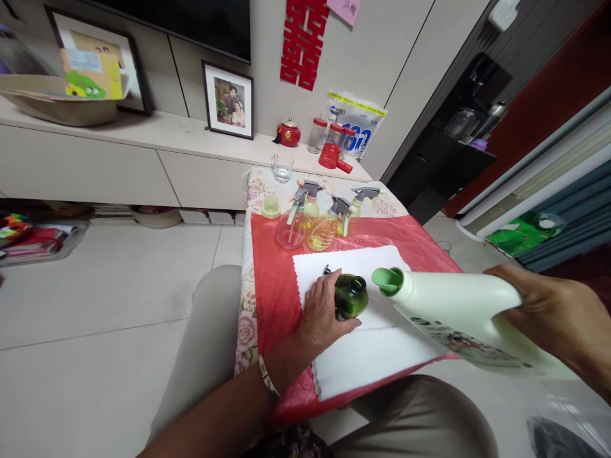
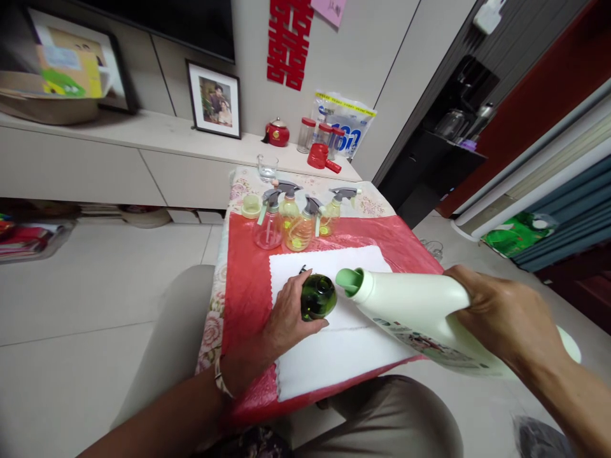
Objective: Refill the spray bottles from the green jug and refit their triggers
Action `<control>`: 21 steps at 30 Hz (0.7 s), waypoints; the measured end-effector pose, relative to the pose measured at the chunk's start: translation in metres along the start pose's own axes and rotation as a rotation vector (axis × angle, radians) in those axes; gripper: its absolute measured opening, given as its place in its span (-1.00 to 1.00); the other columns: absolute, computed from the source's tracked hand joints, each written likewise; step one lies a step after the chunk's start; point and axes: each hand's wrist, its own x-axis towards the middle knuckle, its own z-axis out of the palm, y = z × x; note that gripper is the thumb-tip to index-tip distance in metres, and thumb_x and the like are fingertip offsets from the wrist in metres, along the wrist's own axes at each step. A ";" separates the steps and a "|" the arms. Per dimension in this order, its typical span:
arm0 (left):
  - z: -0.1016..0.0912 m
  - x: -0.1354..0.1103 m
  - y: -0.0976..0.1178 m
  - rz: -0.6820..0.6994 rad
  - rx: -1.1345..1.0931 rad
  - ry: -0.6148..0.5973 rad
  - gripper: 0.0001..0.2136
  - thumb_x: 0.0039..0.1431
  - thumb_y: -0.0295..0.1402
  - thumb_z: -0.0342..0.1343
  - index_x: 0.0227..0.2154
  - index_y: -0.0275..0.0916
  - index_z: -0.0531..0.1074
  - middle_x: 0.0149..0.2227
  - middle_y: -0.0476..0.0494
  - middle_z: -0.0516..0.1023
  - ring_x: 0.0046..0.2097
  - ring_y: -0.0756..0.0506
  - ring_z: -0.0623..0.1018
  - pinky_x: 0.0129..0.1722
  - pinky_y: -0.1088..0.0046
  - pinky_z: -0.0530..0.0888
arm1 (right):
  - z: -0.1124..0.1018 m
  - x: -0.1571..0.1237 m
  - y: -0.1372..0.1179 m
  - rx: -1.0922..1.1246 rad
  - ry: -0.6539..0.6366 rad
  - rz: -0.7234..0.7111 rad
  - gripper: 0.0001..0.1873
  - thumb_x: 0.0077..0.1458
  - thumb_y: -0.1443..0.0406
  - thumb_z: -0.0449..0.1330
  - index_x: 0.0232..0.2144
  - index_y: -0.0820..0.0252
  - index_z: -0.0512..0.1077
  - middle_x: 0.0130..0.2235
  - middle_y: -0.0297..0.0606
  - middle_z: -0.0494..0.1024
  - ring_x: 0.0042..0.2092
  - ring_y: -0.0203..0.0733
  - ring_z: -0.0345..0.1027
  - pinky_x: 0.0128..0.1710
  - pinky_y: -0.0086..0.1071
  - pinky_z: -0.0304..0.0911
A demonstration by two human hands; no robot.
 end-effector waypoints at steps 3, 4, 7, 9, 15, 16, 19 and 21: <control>0.000 -0.001 0.000 0.003 0.003 -0.002 -0.04 -0.19 -0.44 0.45 0.28 -0.20 0.06 0.21 -0.34 0.33 0.28 -0.37 0.34 0.28 -0.06 0.31 | -0.003 0.000 -0.006 -0.034 -0.023 0.002 -0.52 -0.41 0.10 0.01 -0.34 -0.15 0.52 -0.43 -0.40 0.57 -0.39 -0.02 0.43 -0.43 -0.28 0.17; 0.000 -0.001 0.000 0.002 0.007 -0.001 -0.05 -0.17 -0.44 0.45 0.29 -0.20 0.05 0.21 -0.34 0.33 0.28 -0.37 0.34 0.28 -0.06 0.31 | -0.004 0.000 -0.008 -0.045 -0.027 -0.004 -0.52 -0.41 0.10 0.02 -0.34 -0.15 0.52 -0.43 -0.40 0.57 -0.39 -0.02 0.42 -0.43 -0.27 0.17; 0.000 -0.001 0.001 0.008 0.014 0.002 -0.05 -0.16 -0.43 0.44 0.28 -0.20 0.05 0.22 -0.34 0.32 0.28 -0.37 0.34 0.28 -0.07 0.32 | -0.006 0.000 -0.013 -0.083 -0.031 -0.015 -0.53 -0.41 0.11 0.01 -0.36 -0.16 0.52 -0.43 -0.40 0.57 -0.40 -0.01 0.42 -0.43 -0.26 0.16; -0.001 -0.001 0.000 0.015 0.013 -0.001 -0.05 -0.16 -0.43 0.45 0.29 -0.19 0.04 0.22 -0.35 0.32 0.28 -0.37 0.34 0.27 -0.07 0.32 | -0.006 0.000 -0.014 -0.106 -0.023 -0.019 -0.53 -0.40 0.11 0.00 -0.36 -0.16 0.52 -0.43 -0.39 0.57 -0.41 -0.01 0.41 -0.43 -0.26 0.15; -0.001 -0.001 0.001 0.022 0.018 -0.001 -0.03 -0.18 -0.41 0.47 0.28 -0.17 0.05 0.22 -0.33 0.34 0.29 -0.38 0.33 0.27 -0.09 0.31 | -0.005 0.001 -0.014 -0.143 -0.029 -0.045 -0.58 -0.37 0.11 -0.01 -0.38 -0.16 0.50 -0.44 -0.39 0.55 -0.40 -0.03 0.40 -0.42 -0.25 0.16; -0.001 -0.001 0.001 0.018 0.015 -0.003 -0.04 -0.18 -0.41 0.47 0.28 -0.17 0.06 0.21 -0.33 0.34 0.29 -0.39 0.33 0.26 -0.10 0.32 | -0.005 0.001 -0.014 -0.148 -0.029 -0.046 -0.58 -0.36 0.11 -0.01 -0.39 -0.16 0.50 -0.44 -0.39 0.55 -0.40 -0.03 0.40 -0.42 -0.25 0.16; -0.002 0.000 0.002 0.008 0.011 -0.011 -0.04 -0.16 -0.40 0.46 0.29 -0.17 0.05 0.21 -0.34 0.34 0.28 -0.38 0.33 0.27 -0.09 0.31 | -0.006 0.002 -0.017 -0.149 -0.039 -0.045 -0.57 -0.36 0.12 -0.01 -0.37 -0.16 0.49 -0.44 -0.38 0.55 -0.40 -0.02 0.40 -0.42 -0.26 0.16; -0.002 0.000 0.003 0.013 0.014 -0.009 -0.04 -0.15 -0.40 0.46 0.29 -0.17 0.04 0.21 -0.34 0.33 0.28 -0.38 0.34 0.27 -0.08 0.31 | -0.008 0.002 -0.020 -0.152 -0.046 -0.046 -0.57 -0.37 0.12 -0.01 -0.37 -0.15 0.49 -0.44 -0.37 0.55 -0.40 -0.02 0.40 -0.42 -0.26 0.15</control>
